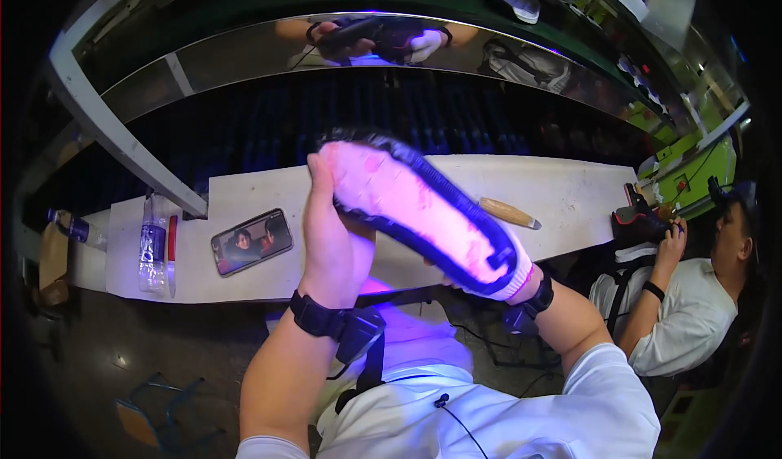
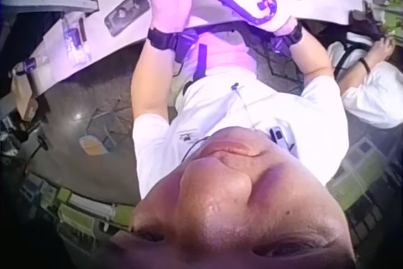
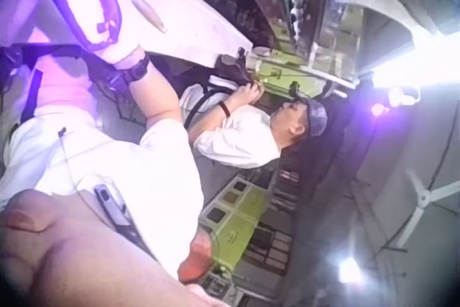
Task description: Inspecting and cleaning shoes on a production line in a shoe factory.
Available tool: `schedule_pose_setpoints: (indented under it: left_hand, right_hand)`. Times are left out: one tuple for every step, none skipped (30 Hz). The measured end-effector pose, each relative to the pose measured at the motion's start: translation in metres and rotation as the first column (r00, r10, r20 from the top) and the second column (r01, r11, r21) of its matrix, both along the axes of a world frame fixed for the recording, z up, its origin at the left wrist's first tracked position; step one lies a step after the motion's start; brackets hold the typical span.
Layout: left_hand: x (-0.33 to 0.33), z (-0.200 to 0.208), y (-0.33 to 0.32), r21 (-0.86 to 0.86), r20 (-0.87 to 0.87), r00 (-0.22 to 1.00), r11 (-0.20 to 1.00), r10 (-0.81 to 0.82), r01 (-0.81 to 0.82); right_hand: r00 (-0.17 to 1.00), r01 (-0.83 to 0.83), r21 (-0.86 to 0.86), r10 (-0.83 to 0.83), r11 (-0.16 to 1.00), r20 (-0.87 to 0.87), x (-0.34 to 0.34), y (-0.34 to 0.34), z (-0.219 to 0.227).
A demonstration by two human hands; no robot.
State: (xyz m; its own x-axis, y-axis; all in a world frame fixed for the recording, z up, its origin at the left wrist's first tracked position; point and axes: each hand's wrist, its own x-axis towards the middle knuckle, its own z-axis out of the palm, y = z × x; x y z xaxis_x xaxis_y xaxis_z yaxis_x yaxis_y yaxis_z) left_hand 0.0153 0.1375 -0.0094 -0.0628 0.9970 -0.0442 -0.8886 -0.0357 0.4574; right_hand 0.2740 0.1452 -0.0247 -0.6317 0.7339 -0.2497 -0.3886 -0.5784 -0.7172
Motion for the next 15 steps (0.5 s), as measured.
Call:
schedule_pose_setpoints:
  left_hand:
    - [-0.002,0.011,-0.005,-0.002,-0.07,0.997,0.999,0.035,-0.036]
    - [-0.003,0.02,-0.009,0.011,-0.134,0.988,0.997,0.08,-0.08]
    - [0.0,0.026,-0.021,0.132,-0.255,0.95,0.98,0.178,-0.148]
    - [0.004,0.03,-0.031,0.181,-0.407,0.879,0.965,0.248,-0.189]
    - [0.01,0.031,-0.042,0.259,-0.577,0.742,0.938,0.341,-0.23]
    - [0.016,0.03,-0.051,0.366,-0.694,0.57,0.898,0.439,-0.246]
    - [0.021,0.027,-0.058,0.439,-0.691,0.54,0.873,0.48,-0.214]
    - [0.025,0.021,-0.063,0.541,-0.667,0.502,0.821,0.551,-0.183]
    - [0.027,0.016,-0.066,0.578,-0.668,0.455,0.796,0.588,-0.18]
    - [0.027,0.01,-0.067,0.584,-0.687,0.418,0.794,0.594,-0.168]
    - [0.026,0.005,-0.069,0.531,-0.707,0.462,0.833,0.536,-0.154]
    - [0.023,0.002,-0.071,0.509,-0.718,0.485,0.852,0.499,-0.124]
    - [0.018,0.0,-0.074,0.515,-0.757,0.394,0.847,0.521,-0.13]
    - [0.012,0.0,-0.076,0.519,-0.802,0.285,0.849,0.525,-0.101]
    - [0.009,0.001,-0.077,0.473,-0.821,0.315,0.876,0.476,-0.089]
  right_hand:
    - [0.982,0.062,0.072,-0.074,0.995,0.176,-0.004,-0.003,0.008]
    - [0.878,0.057,0.237,-0.162,0.97,0.451,-0.008,-0.001,0.02]
    - [0.703,-0.078,0.645,-0.417,0.76,0.576,-0.008,0.01,0.038]
    - [0.635,-0.035,0.763,-0.575,0.646,0.516,-0.003,0.021,0.06]
    - [0.649,-0.011,0.907,-0.687,0.42,0.326,0.0,0.043,0.084]
    - [0.604,-0.015,0.969,-0.77,0.248,0.207,0.006,0.067,0.108]
    - [0.519,-0.072,0.996,-0.854,-0.046,-0.002,0.005,0.104,0.13]
    - [0.422,-0.19,0.967,-0.903,-0.171,-0.077,0.008,0.139,0.152]
    - [0.269,-0.311,0.94,-0.962,-0.138,-0.052,0.009,0.174,0.168]
    - [0.192,-0.449,0.877,-0.977,-0.171,-0.092,0.008,0.205,0.18]
    - [0.058,-0.471,0.881,-0.995,0.046,0.082,0.008,0.231,0.187]
    - [0.001,-0.505,0.841,-0.974,0.194,0.225,0.007,0.253,0.19]
    - [-0.026,-0.499,0.8,-0.928,0.334,0.372,0.01,0.267,0.193]
    - [-0.054,-0.503,0.72,-0.849,0.478,0.525,0.008,0.281,0.196]
    - [-0.021,-0.531,0.728,-0.866,0.433,0.5,0.012,0.285,0.195]
